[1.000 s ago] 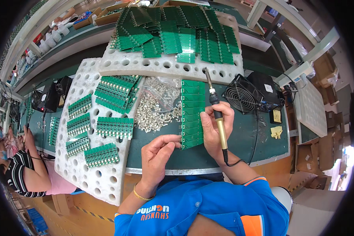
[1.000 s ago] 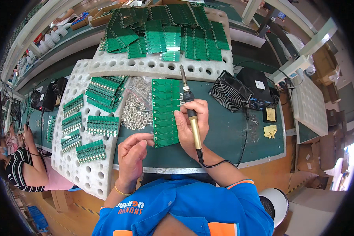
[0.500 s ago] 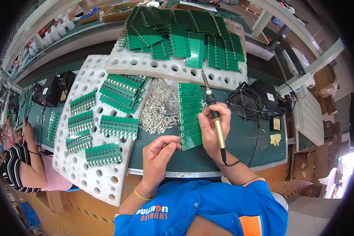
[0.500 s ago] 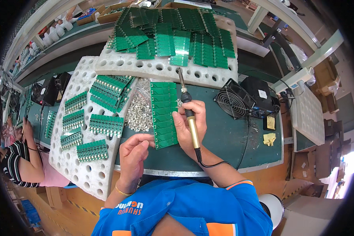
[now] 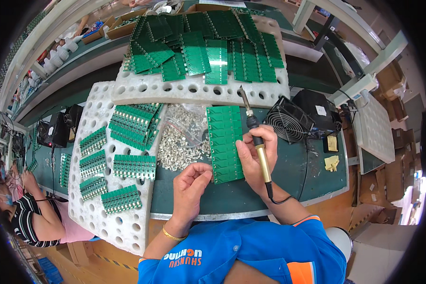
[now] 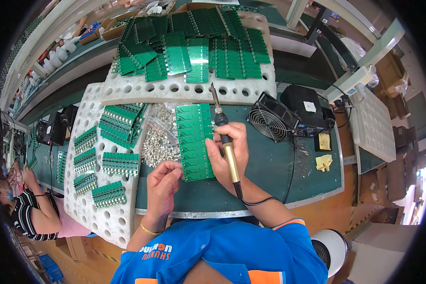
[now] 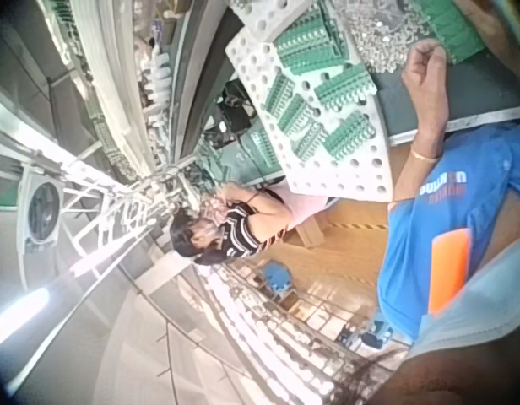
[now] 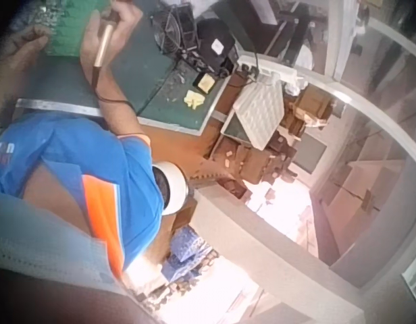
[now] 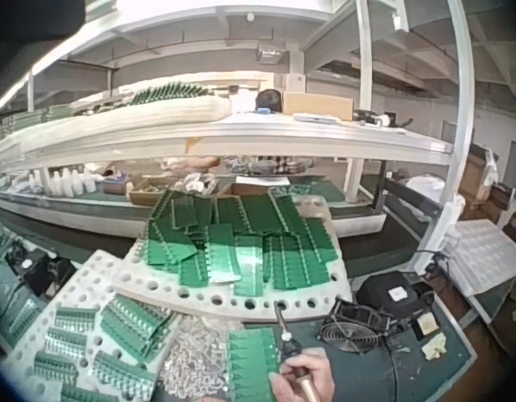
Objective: The person solders components onto a circuit board using a soldering iron and wire, places the finished board onto a stack, and begins soldering another board.
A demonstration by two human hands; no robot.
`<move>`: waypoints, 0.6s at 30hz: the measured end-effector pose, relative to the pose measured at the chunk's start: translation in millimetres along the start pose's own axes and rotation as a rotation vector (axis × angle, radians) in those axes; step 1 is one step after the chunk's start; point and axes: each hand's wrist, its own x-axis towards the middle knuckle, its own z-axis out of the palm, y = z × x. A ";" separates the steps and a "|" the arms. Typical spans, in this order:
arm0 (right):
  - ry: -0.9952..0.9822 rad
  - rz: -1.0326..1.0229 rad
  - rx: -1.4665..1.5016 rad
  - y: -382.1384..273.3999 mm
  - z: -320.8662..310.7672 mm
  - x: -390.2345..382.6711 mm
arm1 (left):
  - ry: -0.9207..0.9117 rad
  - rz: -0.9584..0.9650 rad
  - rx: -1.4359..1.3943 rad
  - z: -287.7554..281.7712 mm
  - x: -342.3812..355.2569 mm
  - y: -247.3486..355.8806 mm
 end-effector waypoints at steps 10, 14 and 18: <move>-0.062 0.037 0.081 -2.7 0.5 3.5 | 0.033 0.045 0.028 -3.1 8.5 2.7; -0.060 0.036 0.099 -5.5 1.7 3.6 | 0.057 0.093 0.084 -1.4 15.0 8.0; -0.068 0.021 0.103 -2.8 2.0 2.8 | 0.047 0.116 0.089 -4.0 20.3 9.6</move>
